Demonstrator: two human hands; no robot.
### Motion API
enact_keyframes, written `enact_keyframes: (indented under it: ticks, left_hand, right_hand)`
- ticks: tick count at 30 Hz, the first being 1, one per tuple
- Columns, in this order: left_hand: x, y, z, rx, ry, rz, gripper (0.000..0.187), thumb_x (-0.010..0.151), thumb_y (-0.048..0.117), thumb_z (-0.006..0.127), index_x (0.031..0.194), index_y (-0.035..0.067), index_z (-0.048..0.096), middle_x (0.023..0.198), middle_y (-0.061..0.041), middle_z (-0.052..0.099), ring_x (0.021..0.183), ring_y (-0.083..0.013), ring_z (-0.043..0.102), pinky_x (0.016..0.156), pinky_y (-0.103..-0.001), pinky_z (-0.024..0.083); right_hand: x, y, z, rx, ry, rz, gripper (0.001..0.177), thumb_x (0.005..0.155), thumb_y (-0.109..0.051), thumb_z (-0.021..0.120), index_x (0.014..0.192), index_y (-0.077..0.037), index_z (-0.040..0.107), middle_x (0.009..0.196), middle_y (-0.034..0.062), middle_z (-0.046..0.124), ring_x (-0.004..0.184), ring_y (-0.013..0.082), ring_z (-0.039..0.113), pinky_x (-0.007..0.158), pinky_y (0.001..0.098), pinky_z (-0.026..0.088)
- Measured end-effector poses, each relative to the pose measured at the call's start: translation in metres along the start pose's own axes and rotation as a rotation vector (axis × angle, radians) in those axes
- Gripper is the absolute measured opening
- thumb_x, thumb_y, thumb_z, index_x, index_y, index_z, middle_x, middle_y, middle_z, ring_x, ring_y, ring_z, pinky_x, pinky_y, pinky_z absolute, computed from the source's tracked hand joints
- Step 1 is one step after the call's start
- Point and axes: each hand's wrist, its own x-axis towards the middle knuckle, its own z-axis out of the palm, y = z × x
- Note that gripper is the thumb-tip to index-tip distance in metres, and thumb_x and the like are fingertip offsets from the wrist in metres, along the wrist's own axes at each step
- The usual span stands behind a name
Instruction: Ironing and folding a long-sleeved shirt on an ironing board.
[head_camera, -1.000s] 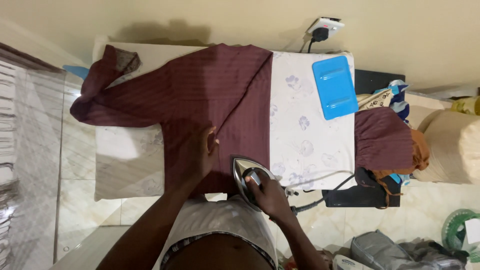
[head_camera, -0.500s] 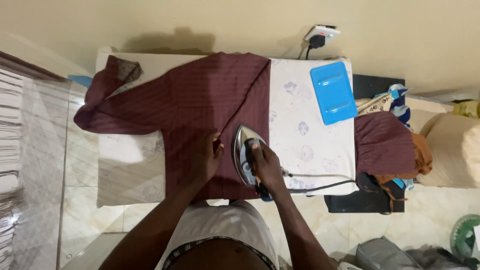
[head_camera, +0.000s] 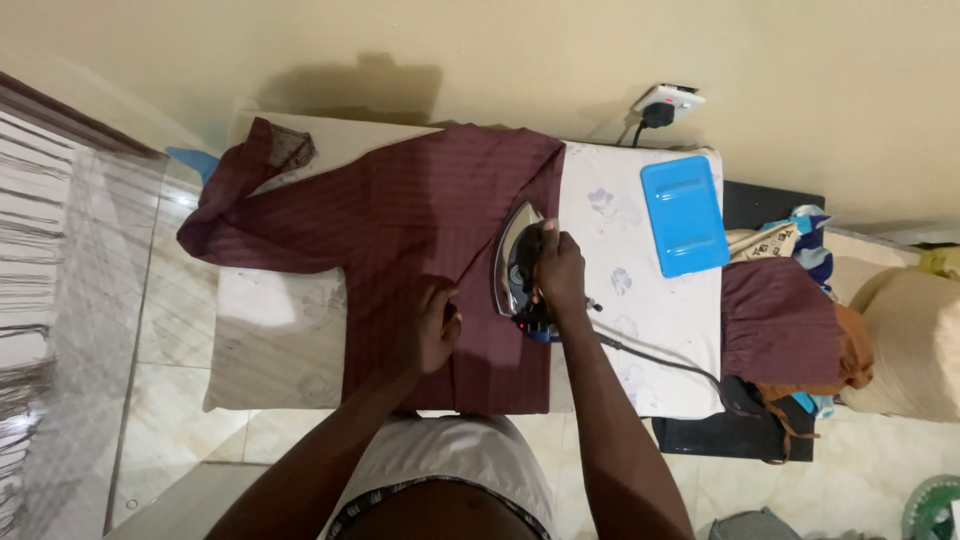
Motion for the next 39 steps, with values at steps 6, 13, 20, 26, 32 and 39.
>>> enact_keyframes:
  ticks: [6,13,20,26,32,39]
  left_hand:
    - [0.011,0.029,-0.015,0.123,0.054,0.123,0.047,0.079,0.007,0.074,0.123,0.004,0.059,0.12,-0.018,0.06,0.11,-0.0409,0.06,0.092,-0.048,0.05]
    - [0.014,0.034,-0.019,0.034,-0.046,-0.071,0.04,0.093,0.01,0.07,0.13,0.004,0.059,0.123,-0.018,0.061,0.108,-0.0368,0.062,0.089,-0.044,0.052]
    - [0.02,0.003,0.01,0.043,0.1,0.044,0.036,0.098,0.012,0.068,0.131,0.004,0.058,0.124,-0.018,0.062,0.11,-0.0368,0.063,0.093,-0.044,0.053]
    - [0.052,0.027,0.008,0.214,0.154,0.067,0.04,0.091,0.022,0.076,0.124,0.004,0.062,0.113,-0.016,0.069,0.099,-0.0337,0.067,0.088,-0.042,0.053]
    - [0.072,-0.025,0.042,0.007,-0.048,-0.266,0.011,0.089,0.013,0.073,0.098,0.007,0.072,0.09,-0.011,0.074,0.084,-0.0245,0.07,0.078,-0.038,0.055]
    - [0.077,-0.048,0.054,-0.28,-0.159,-0.606,0.011,0.102,0.009,0.059,0.097,0.006,0.068,0.083,-0.013,0.066,0.072,-0.0242,0.06,0.065,-0.041,0.051]
  right_hand:
    - [-0.007,0.001,-0.006,-0.029,-0.027,-0.033,0.059,0.106,-0.053,0.041,0.087,0.001,0.055,0.053,0.0104,0.053,0.033,0.0202,0.051,0.032,0.0366,0.04]
    - [-0.053,0.039,-0.013,-0.05,-0.075,0.011,0.06,0.107,-0.054,0.039,0.087,0.001,0.054,0.055,0.0136,0.052,0.035,0.0219,0.05,0.035,0.0382,0.04]
    - [-0.119,0.054,-0.026,-0.223,-0.09,-0.138,0.052,0.106,-0.048,0.038,0.102,-0.002,0.061,0.073,0.0279,0.066,0.064,0.0434,0.067,0.057,0.0516,0.048]
    - [-0.133,0.057,-0.028,-0.288,-0.06,-0.046,0.053,0.104,-0.048,0.037,0.108,-0.001,0.062,0.076,0.0329,0.066,0.071,0.0502,0.068,0.061,0.0539,0.047]
    - [-0.072,0.09,-0.019,-0.286,0.057,-0.138,0.059,0.106,-0.051,0.038,0.1,0.002,0.063,0.084,0.0329,0.066,0.081,0.0541,0.064,0.064,0.0571,0.047]
    - [-0.058,0.021,-0.031,-0.169,-0.023,0.084,0.062,0.106,-0.054,0.039,0.095,0.004,0.059,0.066,0.0281,0.066,0.049,0.0366,0.065,0.05,0.0485,0.05]
